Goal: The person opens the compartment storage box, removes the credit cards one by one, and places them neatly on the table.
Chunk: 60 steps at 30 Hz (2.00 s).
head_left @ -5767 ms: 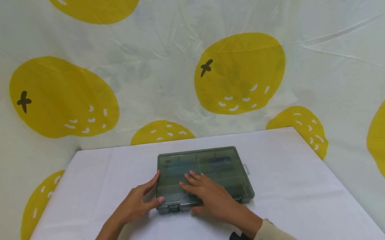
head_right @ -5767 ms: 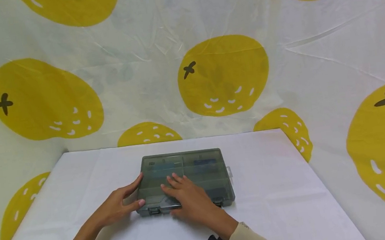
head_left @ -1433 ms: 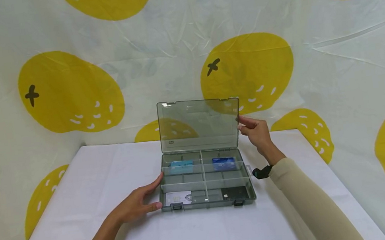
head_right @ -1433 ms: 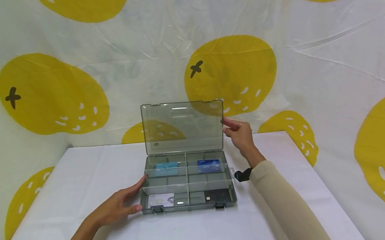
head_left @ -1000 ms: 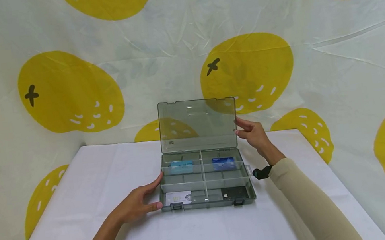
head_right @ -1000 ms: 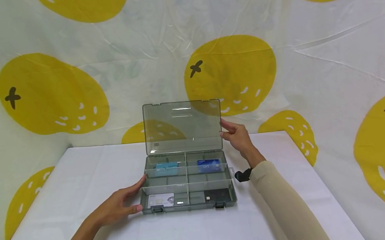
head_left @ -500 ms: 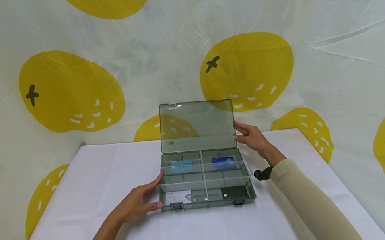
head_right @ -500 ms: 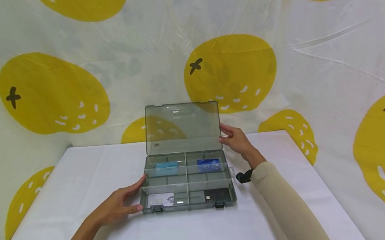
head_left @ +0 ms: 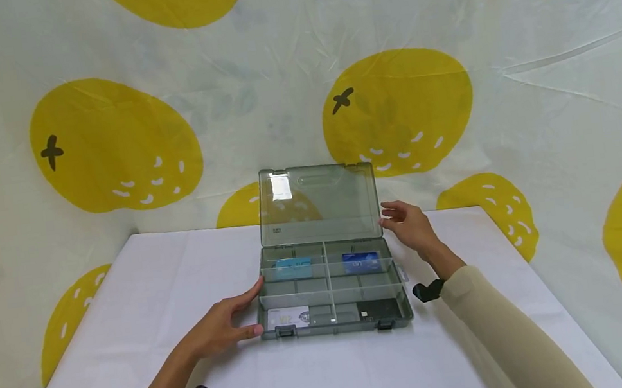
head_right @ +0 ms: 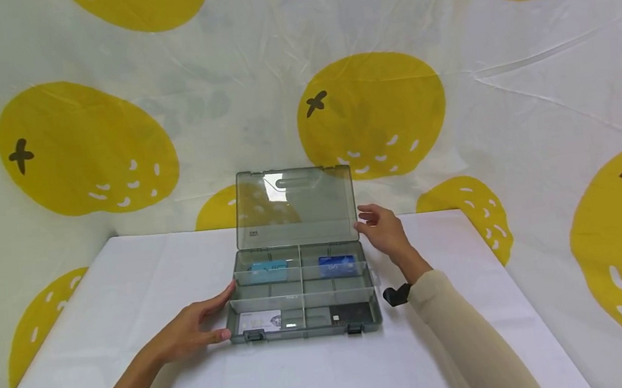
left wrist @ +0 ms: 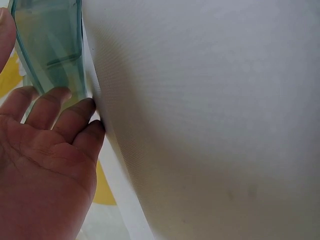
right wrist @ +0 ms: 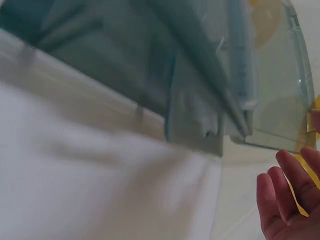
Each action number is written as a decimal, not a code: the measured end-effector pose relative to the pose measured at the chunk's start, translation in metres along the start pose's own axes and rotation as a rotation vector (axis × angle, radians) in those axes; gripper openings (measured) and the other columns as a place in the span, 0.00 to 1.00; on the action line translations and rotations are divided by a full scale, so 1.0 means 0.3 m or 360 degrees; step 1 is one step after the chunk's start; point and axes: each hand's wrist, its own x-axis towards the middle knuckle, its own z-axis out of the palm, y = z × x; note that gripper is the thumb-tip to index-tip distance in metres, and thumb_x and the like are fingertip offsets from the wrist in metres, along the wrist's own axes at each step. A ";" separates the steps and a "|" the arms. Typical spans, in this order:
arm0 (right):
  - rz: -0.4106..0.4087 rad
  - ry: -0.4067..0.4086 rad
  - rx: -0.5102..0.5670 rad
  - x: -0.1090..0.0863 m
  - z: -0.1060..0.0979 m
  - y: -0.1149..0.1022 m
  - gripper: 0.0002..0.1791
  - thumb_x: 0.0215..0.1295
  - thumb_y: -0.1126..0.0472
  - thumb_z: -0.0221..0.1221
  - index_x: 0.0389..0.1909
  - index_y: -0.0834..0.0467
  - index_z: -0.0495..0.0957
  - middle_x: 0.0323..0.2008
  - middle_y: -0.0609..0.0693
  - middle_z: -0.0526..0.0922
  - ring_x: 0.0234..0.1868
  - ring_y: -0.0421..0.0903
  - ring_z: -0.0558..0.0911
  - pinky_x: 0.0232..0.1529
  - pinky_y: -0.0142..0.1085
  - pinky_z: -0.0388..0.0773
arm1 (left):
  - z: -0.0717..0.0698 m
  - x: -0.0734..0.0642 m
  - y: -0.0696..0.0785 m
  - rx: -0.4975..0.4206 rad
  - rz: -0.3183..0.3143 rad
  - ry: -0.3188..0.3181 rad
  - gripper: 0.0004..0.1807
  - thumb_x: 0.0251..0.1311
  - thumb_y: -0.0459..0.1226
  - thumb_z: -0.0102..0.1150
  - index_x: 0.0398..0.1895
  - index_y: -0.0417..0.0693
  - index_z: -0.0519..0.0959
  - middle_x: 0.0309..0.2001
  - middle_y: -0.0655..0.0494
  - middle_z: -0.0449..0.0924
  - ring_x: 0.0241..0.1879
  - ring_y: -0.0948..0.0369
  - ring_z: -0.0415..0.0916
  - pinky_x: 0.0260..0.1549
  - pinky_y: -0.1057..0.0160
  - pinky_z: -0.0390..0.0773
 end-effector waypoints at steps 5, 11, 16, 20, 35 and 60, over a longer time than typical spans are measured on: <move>-0.0039 -0.0039 0.0064 -0.046 0.013 -0.041 0.26 0.80 0.56 0.60 0.75 0.54 0.72 0.63 0.59 0.84 0.62 0.60 0.84 0.63 0.51 0.85 | -0.002 -0.001 -0.003 -0.0002 -0.0010 0.0000 0.56 0.60 0.50 0.77 0.86 0.53 0.55 0.84 0.55 0.55 0.84 0.45 0.55 0.79 0.36 0.58; -0.0096 -0.0269 0.0157 -0.083 0.031 -0.069 0.26 0.81 0.55 0.59 0.75 0.56 0.72 0.62 0.64 0.82 0.64 0.65 0.82 0.63 0.57 0.84 | -0.006 -0.006 -0.003 -0.0001 -0.0020 0.0013 0.55 0.59 0.49 0.77 0.86 0.54 0.55 0.84 0.54 0.56 0.83 0.44 0.56 0.78 0.35 0.59; -0.0104 -0.0447 0.0135 -0.092 0.047 -0.076 0.28 0.81 0.54 0.59 0.76 0.57 0.71 0.61 0.66 0.81 0.65 0.65 0.81 0.65 0.60 0.82 | -0.003 -0.004 -0.004 -0.0004 -0.0030 0.0004 0.56 0.60 0.49 0.77 0.86 0.55 0.55 0.84 0.54 0.56 0.84 0.45 0.55 0.79 0.35 0.59; -0.0101 -0.0528 0.0101 -0.092 0.058 -0.085 0.28 0.80 0.53 0.60 0.75 0.57 0.71 0.62 0.65 0.82 0.65 0.64 0.81 0.65 0.61 0.81 | -0.002 -0.002 -0.003 -0.0017 -0.0040 -0.0007 0.56 0.60 0.50 0.77 0.86 0.55 0.55 0.85 0.56 0.55 0.84 0.46 0.54 0.79 0.36 0.58; -0.0089 -0.0822 -0.0077 -0.062 0.118 -0.120 0.31 0.82 0.51 0.57 0.78 0.60 0.67 0.64 0.63 0.83 0.64 0.63 0.82 0.69 0.60 0.77 | -0.002 -0.005 0.003 -0.0002 0.0018 0.0014 0.54 0.61 0.51 0.75 0.86 0.51 0.56 0.84 0.52 0.57 0.83 0.42 0.56 0.77 0.33 0.59; 0.0137 -0.0639 0.0216 -0.070 0.172 -0.127 0.24 0.82 0.52 0.56 0.72 0.58 0.74 0.60 0.62 0.86 0.65 0.61 0.83 0.68 0.61 0.78 | 0.003 0.000 0.004 0.0010 -0.0022 0.0004 0.55 0.60 0.51 0.77 0.86 0.55 0.55 0.84 0.56 0.56 0.84 0.46 0.55 0.79 0.37 0.59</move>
